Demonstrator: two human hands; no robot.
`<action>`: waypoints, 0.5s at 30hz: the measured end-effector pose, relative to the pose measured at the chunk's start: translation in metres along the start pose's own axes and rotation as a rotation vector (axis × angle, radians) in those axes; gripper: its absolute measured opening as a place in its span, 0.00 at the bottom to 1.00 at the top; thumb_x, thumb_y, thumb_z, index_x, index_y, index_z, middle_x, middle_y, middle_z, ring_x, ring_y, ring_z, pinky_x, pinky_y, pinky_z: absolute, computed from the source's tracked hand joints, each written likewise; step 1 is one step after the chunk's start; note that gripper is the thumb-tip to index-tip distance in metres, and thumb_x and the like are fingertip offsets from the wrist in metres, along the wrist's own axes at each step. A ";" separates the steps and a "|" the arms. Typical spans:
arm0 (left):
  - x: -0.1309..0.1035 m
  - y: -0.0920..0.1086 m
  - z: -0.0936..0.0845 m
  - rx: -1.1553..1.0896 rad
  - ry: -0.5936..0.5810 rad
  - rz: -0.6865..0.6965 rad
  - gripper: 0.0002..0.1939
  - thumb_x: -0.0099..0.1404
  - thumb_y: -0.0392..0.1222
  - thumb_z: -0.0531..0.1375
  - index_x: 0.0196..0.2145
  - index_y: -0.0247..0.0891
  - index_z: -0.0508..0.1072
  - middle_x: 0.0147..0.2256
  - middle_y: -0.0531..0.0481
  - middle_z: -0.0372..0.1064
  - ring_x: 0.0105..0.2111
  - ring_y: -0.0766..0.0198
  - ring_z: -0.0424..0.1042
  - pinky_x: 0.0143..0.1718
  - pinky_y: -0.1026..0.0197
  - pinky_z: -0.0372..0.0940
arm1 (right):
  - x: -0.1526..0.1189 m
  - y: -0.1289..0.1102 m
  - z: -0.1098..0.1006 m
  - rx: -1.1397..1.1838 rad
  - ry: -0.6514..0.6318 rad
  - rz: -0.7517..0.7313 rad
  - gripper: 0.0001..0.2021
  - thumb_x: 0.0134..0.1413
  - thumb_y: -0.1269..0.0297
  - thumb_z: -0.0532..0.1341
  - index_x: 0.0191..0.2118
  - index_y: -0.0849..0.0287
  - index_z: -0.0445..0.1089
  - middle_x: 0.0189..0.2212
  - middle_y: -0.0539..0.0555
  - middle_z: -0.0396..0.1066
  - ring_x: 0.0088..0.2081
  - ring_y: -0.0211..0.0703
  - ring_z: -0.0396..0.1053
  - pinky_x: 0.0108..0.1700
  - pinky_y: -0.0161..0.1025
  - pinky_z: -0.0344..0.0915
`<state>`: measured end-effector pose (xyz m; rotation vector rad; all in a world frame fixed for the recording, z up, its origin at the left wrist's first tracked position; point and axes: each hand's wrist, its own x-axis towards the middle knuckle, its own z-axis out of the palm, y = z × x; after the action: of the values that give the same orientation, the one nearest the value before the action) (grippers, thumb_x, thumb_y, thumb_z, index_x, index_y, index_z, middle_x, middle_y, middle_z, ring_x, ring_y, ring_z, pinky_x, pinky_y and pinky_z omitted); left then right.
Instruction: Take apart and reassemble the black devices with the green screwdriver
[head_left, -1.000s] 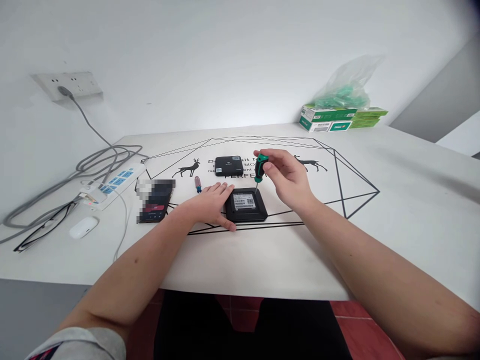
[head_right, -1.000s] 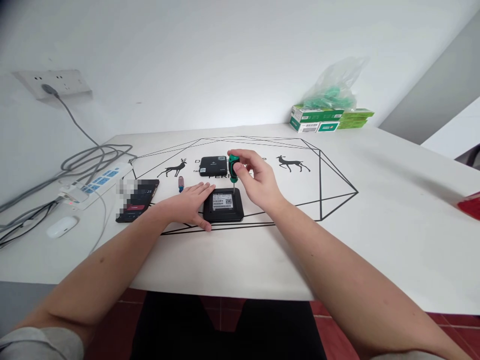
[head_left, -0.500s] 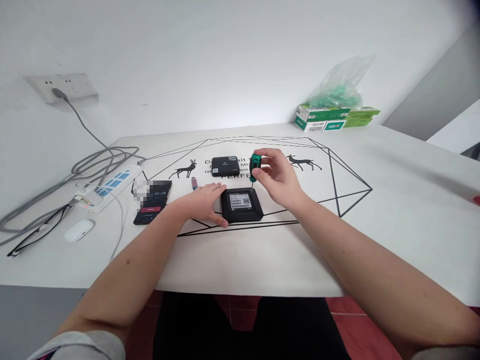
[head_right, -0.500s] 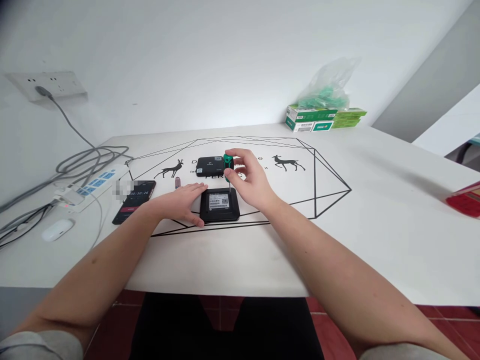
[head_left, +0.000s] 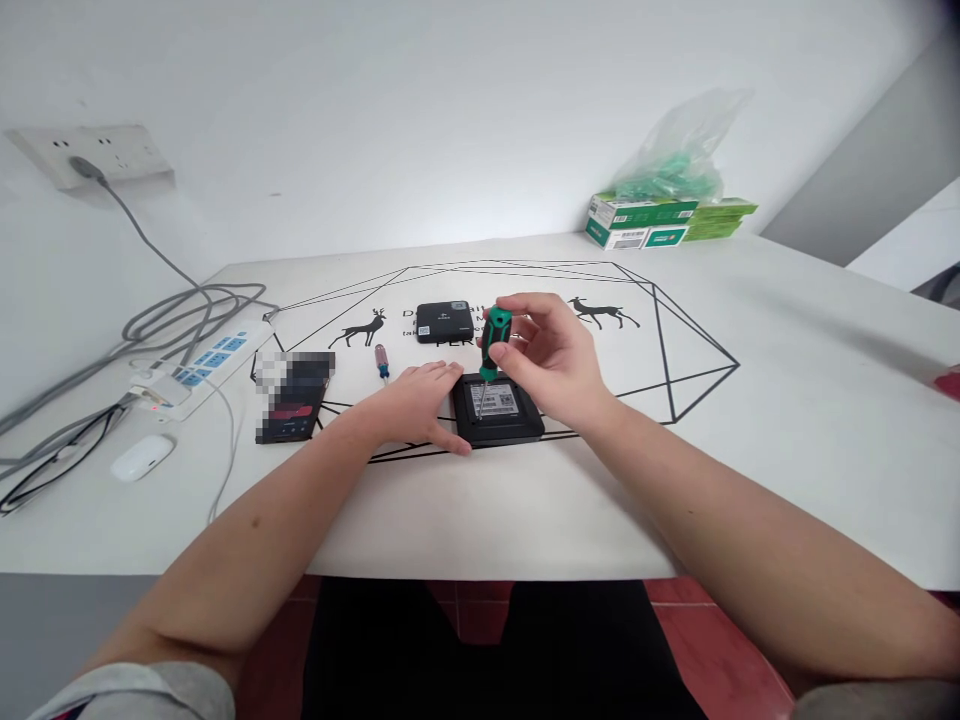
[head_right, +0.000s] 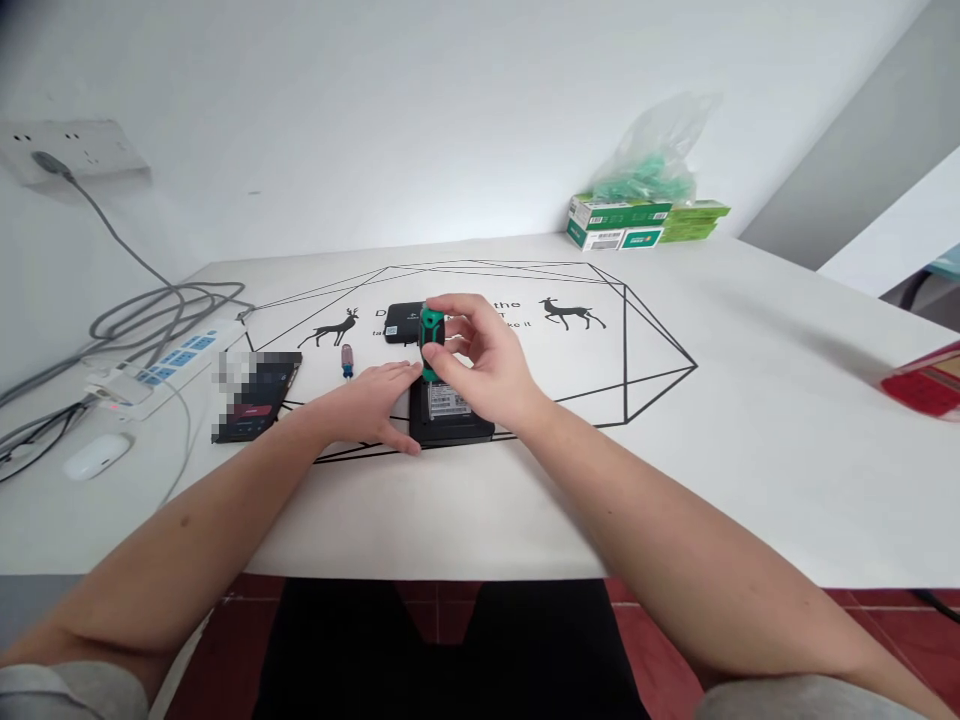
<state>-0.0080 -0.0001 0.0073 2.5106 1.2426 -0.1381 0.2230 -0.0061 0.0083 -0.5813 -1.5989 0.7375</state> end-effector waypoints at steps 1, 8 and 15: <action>0.000 0.000 0.000 0.001 0.003 0.009 0.68 0.57 0.80 0.67 0.80 0.38 0.51 0.79 0.33 0.52 0.79 0.30 0.50 0.77 0.41 0.50 | -0.002 0.000 0.002 0.005 -0.009 -0.004 0.23 0.63 0.41 0.72 0.57 0.42 0.72 0.56 0.55 0.76 0.43 0.46 0.79 0.45 0.50 0.84; 0.000 -0.005 0.002 -0.021 -0.004 0.044 0.68 0.60 0.81 0.65 0.81 0.39 0.46 0.81 0.33 0.45 0.80 0.30 0.44 0.77 0.39 0.48 | -0.005 -0.004 0.003 -0.071 -0.065 -0.035 0.20 0.65 0.44 0.71 0.58 0.41 0.73 0.52 0.54 0.76 0.40 0.46 0.75 0.44 0.52 0.83; -0.001 -0.005 0.002 -0.050 0.000 0.061 0.66 0.60 0.81 0.66 0.80 0.39 0.50 0.79 0.32 0.51 0.79 0.27 0.47 0.77 0.37 0.49 | -0.005 -0.009 0.002 -0.116 -0.097 -0.115 0.21 0.61 0.43 0.75 0.55 0.41 0.78 0.53 0.56 0.77 0.49 0.52 0.76 0.39 0.49 0.81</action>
<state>-0.0124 0.0012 0.0044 2.5027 1.1542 -0.0914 0.2218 -0.0155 0.0115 -0.5391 -1.7588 0.5981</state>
